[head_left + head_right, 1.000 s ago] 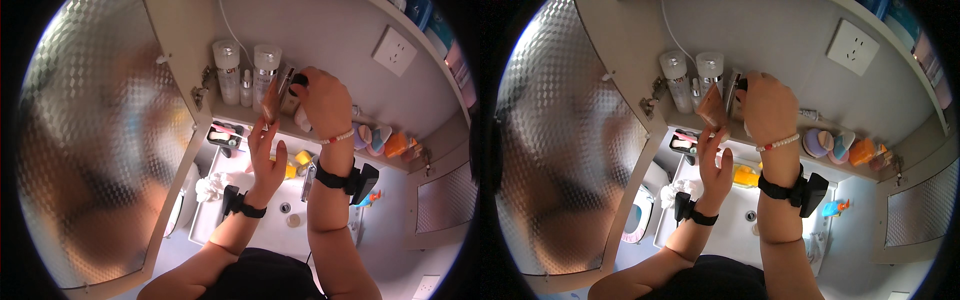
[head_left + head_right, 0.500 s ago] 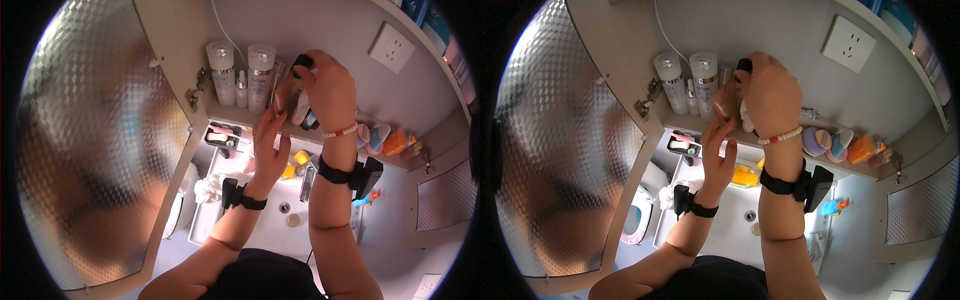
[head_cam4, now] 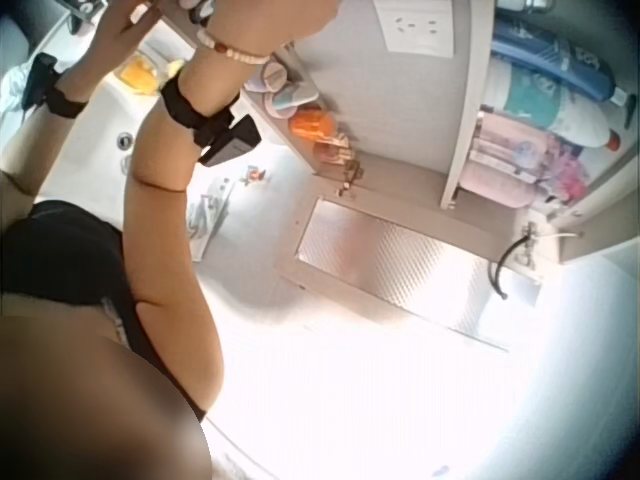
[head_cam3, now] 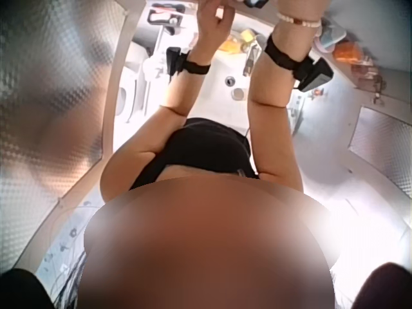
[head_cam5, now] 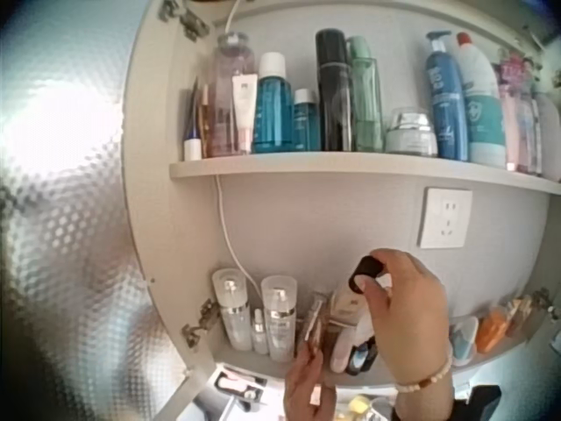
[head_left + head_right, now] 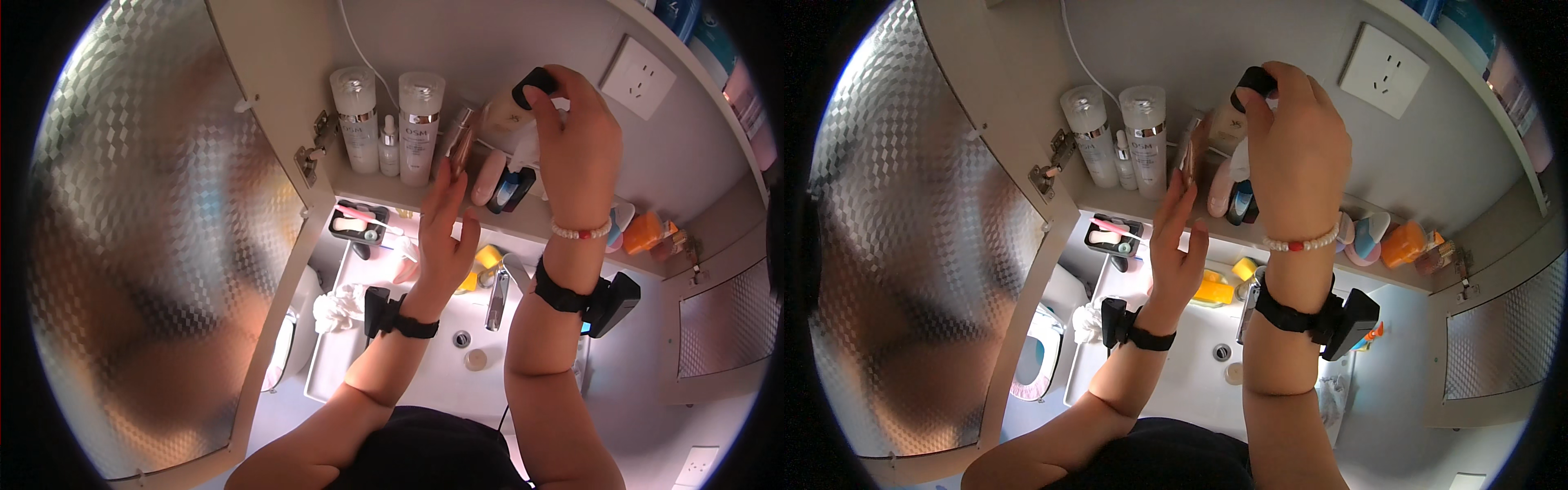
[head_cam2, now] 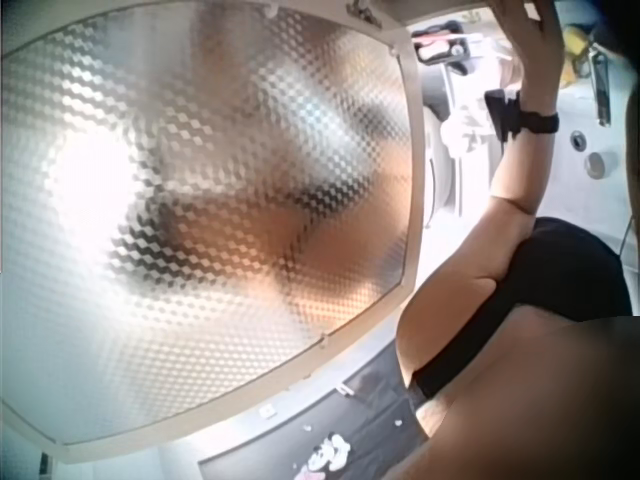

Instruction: The person wipes several cosmetic containers and compacts with a white tissue at a bathroom sink. They handle a silver tube, a beige tube, a pink compact, a blue compact, a black compact, and a small jar, wiping each item and placing them on the shelf above the sink.

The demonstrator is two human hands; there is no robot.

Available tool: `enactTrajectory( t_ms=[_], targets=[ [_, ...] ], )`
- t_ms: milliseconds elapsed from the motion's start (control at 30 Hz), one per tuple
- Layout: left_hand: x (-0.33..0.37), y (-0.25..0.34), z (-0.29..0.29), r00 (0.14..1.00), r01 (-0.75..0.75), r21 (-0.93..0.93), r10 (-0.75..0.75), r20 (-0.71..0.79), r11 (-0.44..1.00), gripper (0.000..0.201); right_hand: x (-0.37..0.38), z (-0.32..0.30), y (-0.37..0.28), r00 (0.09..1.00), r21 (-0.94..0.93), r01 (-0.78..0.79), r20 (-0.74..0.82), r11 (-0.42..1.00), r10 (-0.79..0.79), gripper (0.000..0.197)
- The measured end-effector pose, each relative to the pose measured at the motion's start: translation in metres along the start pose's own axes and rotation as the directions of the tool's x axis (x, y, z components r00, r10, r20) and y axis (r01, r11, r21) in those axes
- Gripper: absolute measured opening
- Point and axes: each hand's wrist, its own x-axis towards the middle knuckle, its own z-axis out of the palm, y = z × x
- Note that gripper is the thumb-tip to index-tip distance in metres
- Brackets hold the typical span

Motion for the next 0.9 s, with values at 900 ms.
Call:
enactTrajectory(
  t_ms=[900],
  targets=[
    [-0.016,0.000,-0.003,0.964,0.184,-0.024,-0.185,-0.190,0.983,0.053,-0.059,0.011,-0.011,0.928,0.153,0.066,0.354,0.986,-0.118,0.028]
  ],
)
